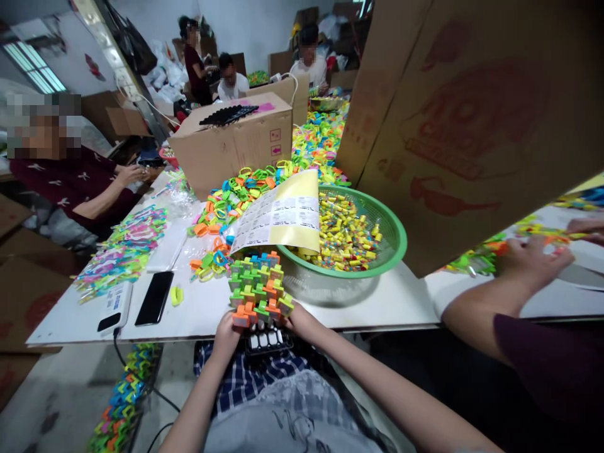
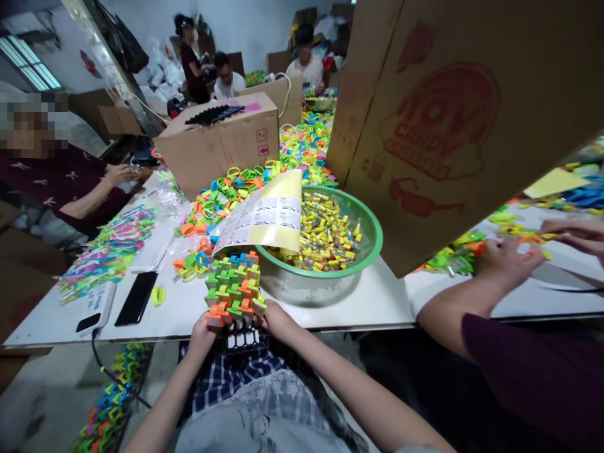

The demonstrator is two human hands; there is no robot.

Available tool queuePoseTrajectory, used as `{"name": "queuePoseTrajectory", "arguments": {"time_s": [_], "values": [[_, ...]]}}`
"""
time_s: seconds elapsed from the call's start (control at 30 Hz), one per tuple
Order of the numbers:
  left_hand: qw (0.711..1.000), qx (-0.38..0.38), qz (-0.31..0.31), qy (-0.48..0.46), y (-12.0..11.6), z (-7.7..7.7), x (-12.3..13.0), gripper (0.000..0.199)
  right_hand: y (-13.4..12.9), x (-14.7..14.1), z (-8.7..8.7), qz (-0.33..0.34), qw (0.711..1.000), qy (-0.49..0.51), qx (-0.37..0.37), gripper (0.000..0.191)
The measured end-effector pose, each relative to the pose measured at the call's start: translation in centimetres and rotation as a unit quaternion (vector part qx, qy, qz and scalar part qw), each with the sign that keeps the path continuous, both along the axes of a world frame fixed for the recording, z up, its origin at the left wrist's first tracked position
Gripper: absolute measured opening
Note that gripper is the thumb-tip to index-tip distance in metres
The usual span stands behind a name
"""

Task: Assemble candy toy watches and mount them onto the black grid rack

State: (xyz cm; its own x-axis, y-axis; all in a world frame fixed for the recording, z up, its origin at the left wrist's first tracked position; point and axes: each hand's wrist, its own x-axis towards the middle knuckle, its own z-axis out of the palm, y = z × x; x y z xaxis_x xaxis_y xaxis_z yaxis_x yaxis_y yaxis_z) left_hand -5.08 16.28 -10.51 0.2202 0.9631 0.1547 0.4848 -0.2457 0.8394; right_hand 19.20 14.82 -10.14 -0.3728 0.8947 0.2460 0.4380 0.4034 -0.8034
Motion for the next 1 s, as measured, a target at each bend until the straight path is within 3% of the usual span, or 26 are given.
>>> {"name": "queuePoseTrajectory", "arguments": {"time_s": [0.13,0.3,0.47,0.63,0.73,0.8,0.9,1.0], "values": [[1.0,-0.022,0.013,-0.01,0.1,-0.4,0.2,0.021,0.1,0.0,-0.8,0.001,1.0,-0.02,0.003,0.026],[0.999,-0.038,0.013,-0.008,-0.6,-0.2,0.5,0.022,0.0,0.3,-0.4,0.006,1.0,-0.013,0.0,0.029],[0.999,-0.021,0.032,0.011,-0.2,0.8,-1.9,0.023,-0.4,0.6,-0.4,-0.003,1.0,0.002,-0.014,0.03],[0.977,0.128,0.074,0.151,5.5,4.8,-4.5,0.028,-0.5,0.8,-1.2,-0.031,0.999,0.003,-0.031,0.032],[0.968,0.15,0.072,0.186,9.9,6.7,-3.6,0.031,-0.5,0.7,-1.5,-0.032,0.999,-0.009,-0.029,0.032],[0.974,0.149,0.067,0.159,12.1,7.0,-2.6,0.023,-0.6,0.7,-1.6,-0.031,0.999,-0.013,-0.029,0.032],[0.978,0.152,0.08,0.119,13.4,6.9,-1.9,0.007,-0.6,0.7,-1.7,-0.04,0.999,-0.02,-0.031,0.032],[0.972,0.169,0.146,0.075,13.0,7.4,-2.4,0.015,-0.6,0.7,-1.8,-0.044,0.998,-0.02,-0.03,0.03]]}}
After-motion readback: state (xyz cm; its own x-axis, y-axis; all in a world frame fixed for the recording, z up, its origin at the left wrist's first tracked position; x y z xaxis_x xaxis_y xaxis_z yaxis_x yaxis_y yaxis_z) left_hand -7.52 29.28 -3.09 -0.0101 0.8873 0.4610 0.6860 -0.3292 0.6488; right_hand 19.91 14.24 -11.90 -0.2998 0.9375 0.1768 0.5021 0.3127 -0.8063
